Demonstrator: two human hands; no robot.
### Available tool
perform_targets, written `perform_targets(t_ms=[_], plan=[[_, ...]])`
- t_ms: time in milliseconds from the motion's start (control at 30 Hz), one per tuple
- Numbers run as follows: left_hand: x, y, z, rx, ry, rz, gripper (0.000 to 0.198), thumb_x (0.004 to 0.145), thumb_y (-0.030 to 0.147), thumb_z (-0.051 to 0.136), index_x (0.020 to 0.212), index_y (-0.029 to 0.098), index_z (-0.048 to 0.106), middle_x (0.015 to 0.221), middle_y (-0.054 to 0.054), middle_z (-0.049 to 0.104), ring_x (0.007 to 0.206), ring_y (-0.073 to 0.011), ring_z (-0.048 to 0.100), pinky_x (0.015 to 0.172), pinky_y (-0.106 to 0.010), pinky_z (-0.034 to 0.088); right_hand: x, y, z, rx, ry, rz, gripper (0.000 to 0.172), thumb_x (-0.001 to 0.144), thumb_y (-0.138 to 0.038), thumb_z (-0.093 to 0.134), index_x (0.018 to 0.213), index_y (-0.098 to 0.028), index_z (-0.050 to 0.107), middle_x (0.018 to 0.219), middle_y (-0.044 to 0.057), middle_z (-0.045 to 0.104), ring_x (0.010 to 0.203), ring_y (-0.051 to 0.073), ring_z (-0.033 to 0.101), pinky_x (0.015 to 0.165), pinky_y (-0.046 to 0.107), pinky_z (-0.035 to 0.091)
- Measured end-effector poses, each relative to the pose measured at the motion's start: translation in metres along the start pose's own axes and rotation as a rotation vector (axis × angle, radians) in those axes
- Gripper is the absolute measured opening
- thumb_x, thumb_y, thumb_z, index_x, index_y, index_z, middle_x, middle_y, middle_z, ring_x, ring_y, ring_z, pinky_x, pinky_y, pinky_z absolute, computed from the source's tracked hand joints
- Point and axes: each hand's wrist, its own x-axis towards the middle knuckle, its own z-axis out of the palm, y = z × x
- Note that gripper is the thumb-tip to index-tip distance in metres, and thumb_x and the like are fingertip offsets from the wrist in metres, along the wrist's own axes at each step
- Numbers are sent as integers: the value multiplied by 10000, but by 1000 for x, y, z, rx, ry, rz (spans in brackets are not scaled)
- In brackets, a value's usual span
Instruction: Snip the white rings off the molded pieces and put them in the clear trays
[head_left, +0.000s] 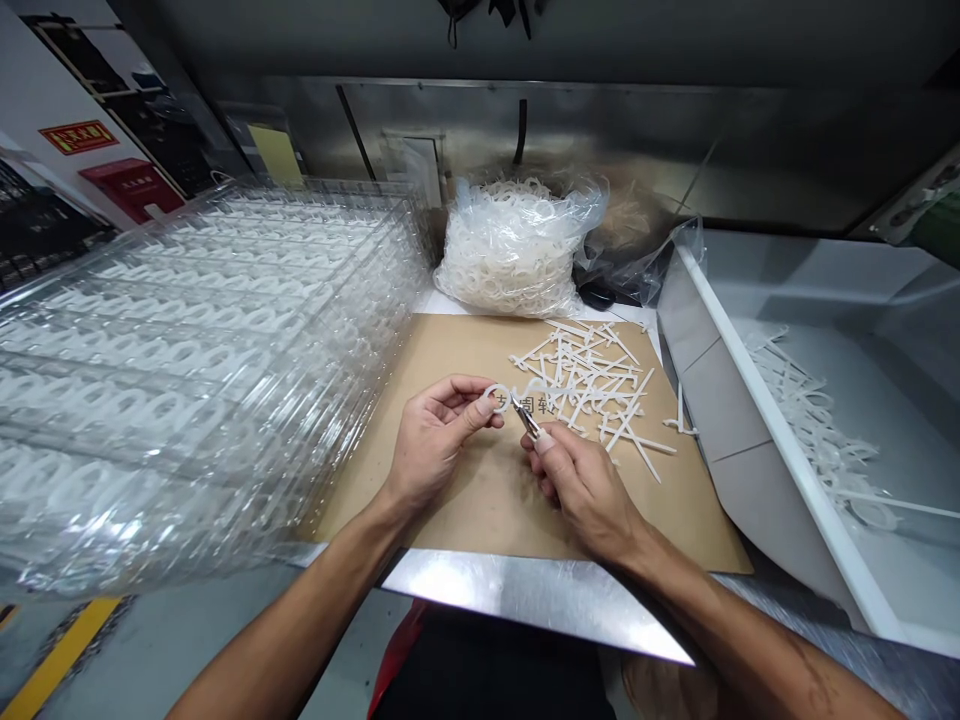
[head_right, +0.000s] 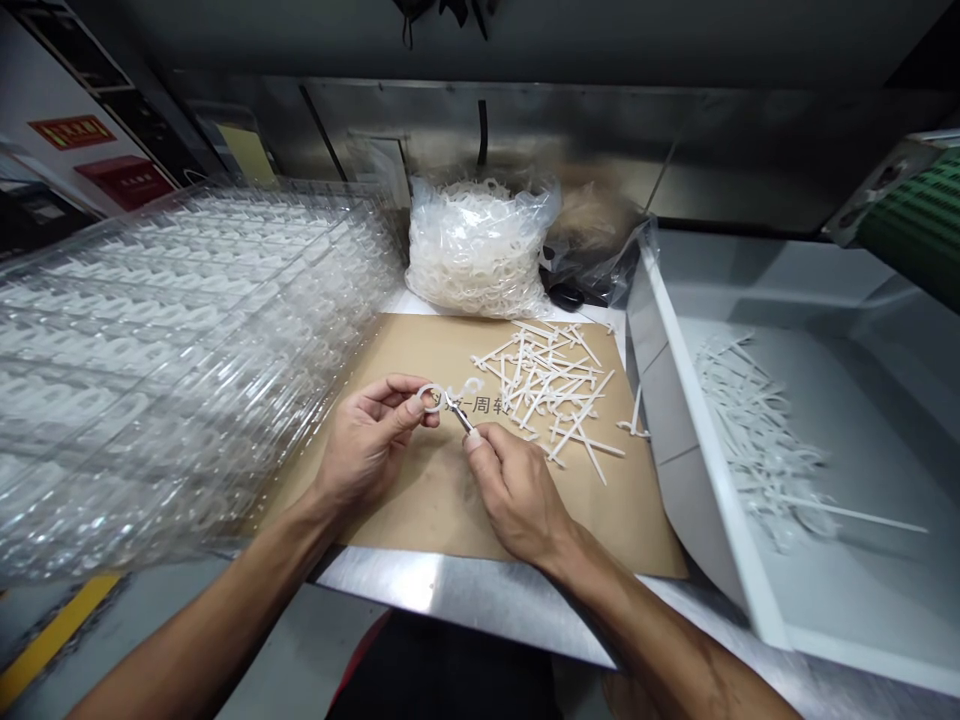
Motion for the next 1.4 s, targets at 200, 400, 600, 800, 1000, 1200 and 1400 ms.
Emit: perform_targets(t_ms=[200, 400, 600, 800, 1000, 1200, 1400], plan=[[1, -1, 0, -35, 11, -24, 231, 772, 245, 833, 961, 163, 731, 871, -30, 725, 699, -110, 683, 694, -214, 541, 0, -6, 1, -157, 3, -55, 368, 1058, -400, 309, 929, -196, 586, 697, 1, 544, 585, 150, 514, 572, 285, 401], [3, -2, 1, -86, 20, -47, 248, 754, 238, 846, 957, 154, 730, 867, -29, 718, 696, -105, 678, 694, -213, 532, 2, -3, 4, -201, 37, -81, 374, 1047, -391, 320, 816, -204, 547, 675, 7, 543, 606, 164, 512, 608, 304, 396], [4, -3, 2, -163, 21, -48, 244, 755, 216, 844, 957, 150, 723, 856, -22, 708, 706, -95, 671, 707, -204, 518, 3, 4, 6, -67, 33, -39, 408, 1055, -471, 340, 852, -200, 569, 681, -13, 523, 551, 136, 490, 543, 276, 385], [5, 2, 2, -218, 22, -73, 252, 738, 214, 855, 928, 152, 702, 856, -8, 687, 741, -108, 682, 746, -227, 523, 2, 2, 8, -34, 49, -87, 418, 1052, -469, 344, 755, -213, 487, 681, -9, 521, 595, 142, 527, 577, 273, 412], [4, 10, 4, -264, 37, -106, 311, 730, 266, 861, 934, 147, 659, 920, -35, 706, 780, -150, 721, 745, -254, 529, 1, 4, 9, -7, 48, -88, 414, 1046, -495, 344, 804, -207, 517, 679, -15, 514, 576, 141, 501, 560, 269, 408], [-22, 40, 2, -288, 36, -144, 321, 706, 287, 872, 866, 154, 627, 956, -91, 738, 755, -171, 724, 729, -268, 530, 1, 12, 12, 33, 33, -61, 460, 1034, -549, 351, 855, -191, 579, 679, -17, 489, 559, 139, 451, 506, 261, 366], [-88, 93, -7, -175, 55, -176, 316, 641, 309, 912, 718, 172, 638, 881, -70, 706, 646, -158, 683, 642, -268, 508, 3, 15, 13, 71, 15, -41, 492, 1018, -585, 354, 871, -189, 606, 715, -3, 510, 567, 140, 437, 498, 258, 357]])
